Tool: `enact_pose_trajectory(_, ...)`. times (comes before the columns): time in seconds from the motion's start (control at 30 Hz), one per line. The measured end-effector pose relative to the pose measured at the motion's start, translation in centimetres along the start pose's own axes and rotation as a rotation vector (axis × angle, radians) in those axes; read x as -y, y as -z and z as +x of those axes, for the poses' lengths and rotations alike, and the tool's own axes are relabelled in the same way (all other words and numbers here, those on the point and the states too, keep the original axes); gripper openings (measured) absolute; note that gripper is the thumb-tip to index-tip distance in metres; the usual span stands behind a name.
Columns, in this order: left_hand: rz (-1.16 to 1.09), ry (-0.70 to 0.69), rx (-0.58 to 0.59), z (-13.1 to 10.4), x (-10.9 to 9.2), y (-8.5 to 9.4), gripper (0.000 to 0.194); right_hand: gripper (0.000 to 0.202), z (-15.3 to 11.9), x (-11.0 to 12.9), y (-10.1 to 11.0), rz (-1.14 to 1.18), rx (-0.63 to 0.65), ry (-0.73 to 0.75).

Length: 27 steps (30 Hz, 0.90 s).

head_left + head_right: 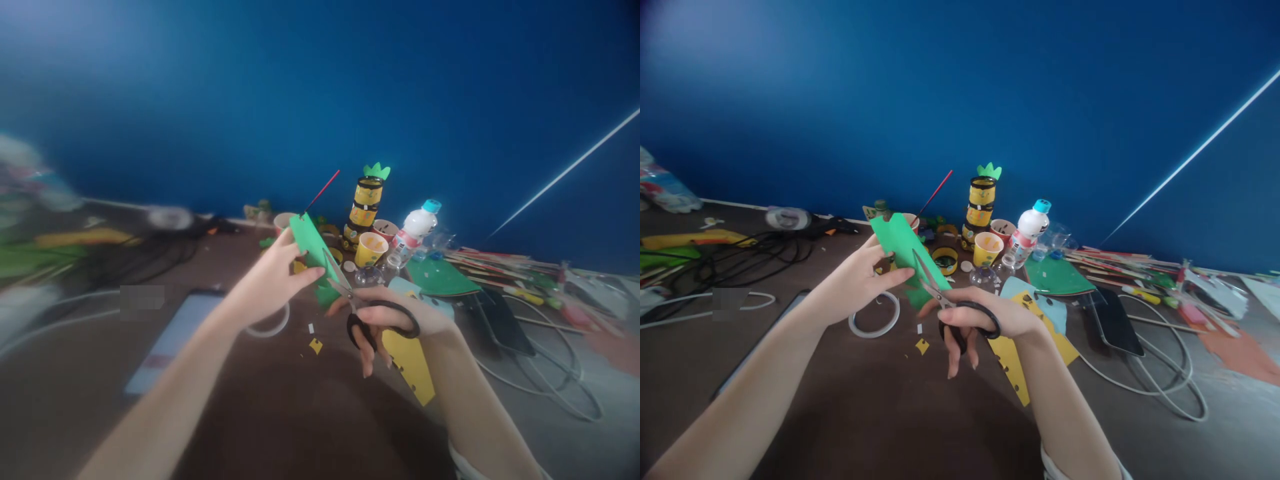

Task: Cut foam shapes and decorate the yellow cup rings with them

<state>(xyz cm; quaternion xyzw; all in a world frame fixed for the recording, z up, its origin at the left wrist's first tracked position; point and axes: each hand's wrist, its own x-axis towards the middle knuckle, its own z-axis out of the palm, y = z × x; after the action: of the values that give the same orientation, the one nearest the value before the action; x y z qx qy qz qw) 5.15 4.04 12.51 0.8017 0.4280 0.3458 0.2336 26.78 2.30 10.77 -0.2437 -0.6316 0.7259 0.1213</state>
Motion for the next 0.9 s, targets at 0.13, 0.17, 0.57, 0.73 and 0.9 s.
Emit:
enact_pose_trajectory(0.13,0.040,0.011,0.006,-0.11,-0.24,0.06,0.019,0.047,0.13,-0.29,0.02,-0.037,-0.037,0.034)
enact_pose_trajectory(0.17,0.042,0.016,0.002,-0.12,-0.25,0.03,0.020,0.047,0.21,-0.36,-0.01,-0.056,-0.054,0.046)
enact_pose_trajectory(0.57,-0.233,0.177,-0.002,-0.05,-0.27,0.07,0.022,0.046,0.78,-0.63,-0.21,-0.166,-0.142,0.109)
enact_pose_trajectory(0.73,-0.298,0.222,0.009,-0.03,-0.18,-0.22,0.019,0.052,0.91,-0.74,-0.22,-0.182,-0.174,0.120)
enact_pose_trajectory(0.9,-0.387,0.181,-0.004,0.04,-0.56,-0.55,0.024,0.036,0.89,0.05,-0.91,-0.288,-0.221,0.070)
